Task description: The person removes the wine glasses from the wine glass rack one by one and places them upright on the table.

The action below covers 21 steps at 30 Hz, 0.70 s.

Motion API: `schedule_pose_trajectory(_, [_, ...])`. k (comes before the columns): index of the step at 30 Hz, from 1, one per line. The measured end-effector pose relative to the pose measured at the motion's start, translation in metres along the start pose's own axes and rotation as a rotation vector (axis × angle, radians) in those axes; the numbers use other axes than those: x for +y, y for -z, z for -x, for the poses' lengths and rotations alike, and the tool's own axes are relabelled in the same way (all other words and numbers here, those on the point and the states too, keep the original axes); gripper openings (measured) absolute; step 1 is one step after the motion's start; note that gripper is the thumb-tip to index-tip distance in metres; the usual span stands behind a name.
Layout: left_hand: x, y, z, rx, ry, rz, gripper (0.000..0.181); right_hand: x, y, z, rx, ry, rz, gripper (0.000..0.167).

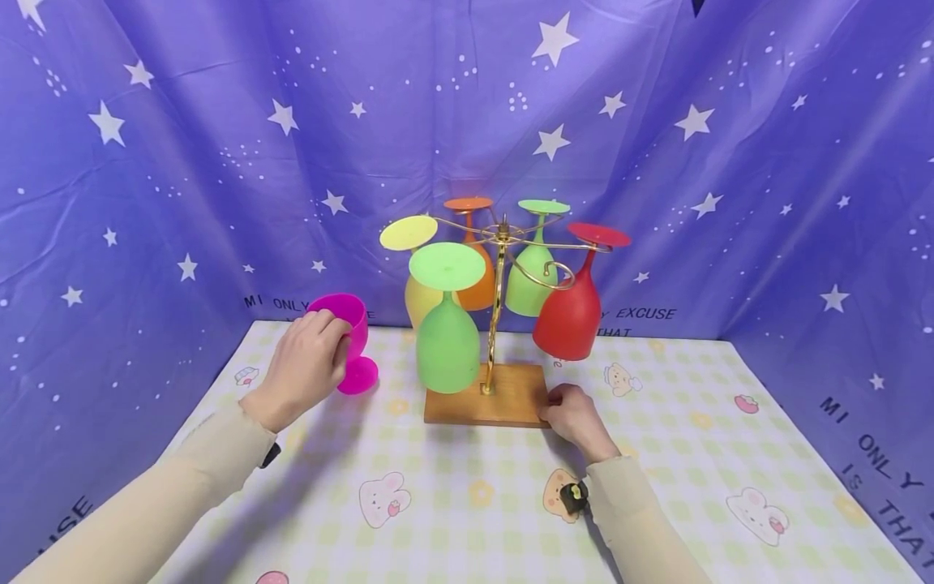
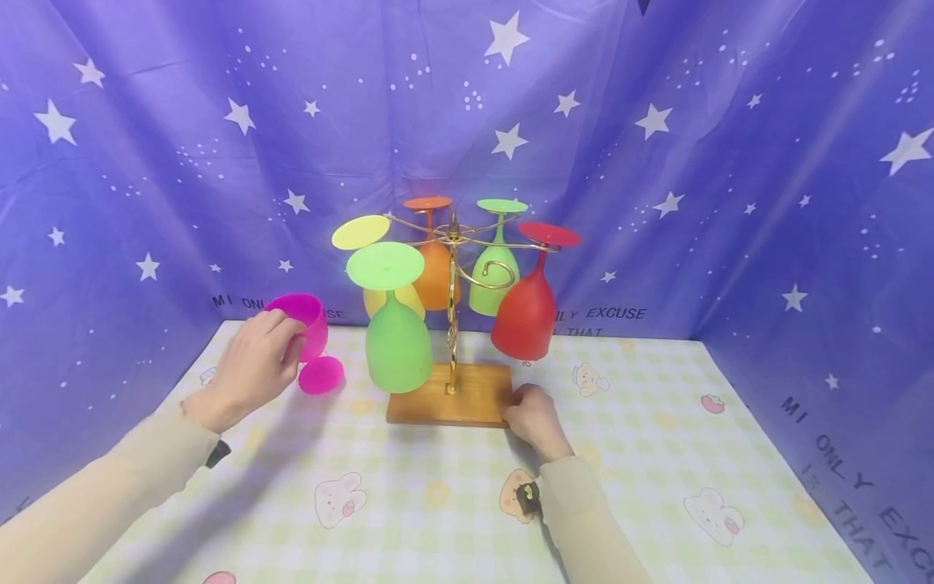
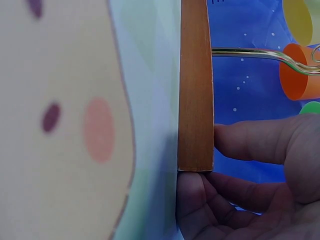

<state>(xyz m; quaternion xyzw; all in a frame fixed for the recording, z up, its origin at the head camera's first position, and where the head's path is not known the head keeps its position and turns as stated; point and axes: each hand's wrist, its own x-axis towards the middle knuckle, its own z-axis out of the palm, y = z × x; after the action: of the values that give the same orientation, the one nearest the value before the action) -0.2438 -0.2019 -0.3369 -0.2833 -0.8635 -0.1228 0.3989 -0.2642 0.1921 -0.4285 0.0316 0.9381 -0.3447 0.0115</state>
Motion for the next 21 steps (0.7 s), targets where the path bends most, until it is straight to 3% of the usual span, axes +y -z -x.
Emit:
schedule_pose_trajectory(7, [-0.014, -0.007, -0.005, -0.013, 0.053, -0.045, 0.008, 0.000, -0.001, 0.000, 0.005, -0.001, 0.003, 0.027])
schedule_pose_trajectory(21, [-0.039, -0.018, -0.012, -0.117, 0.146, -0.122, 0.008, -0.001, 0.000, 0.000, -0.001, -0.005, 0.002, 0.026])
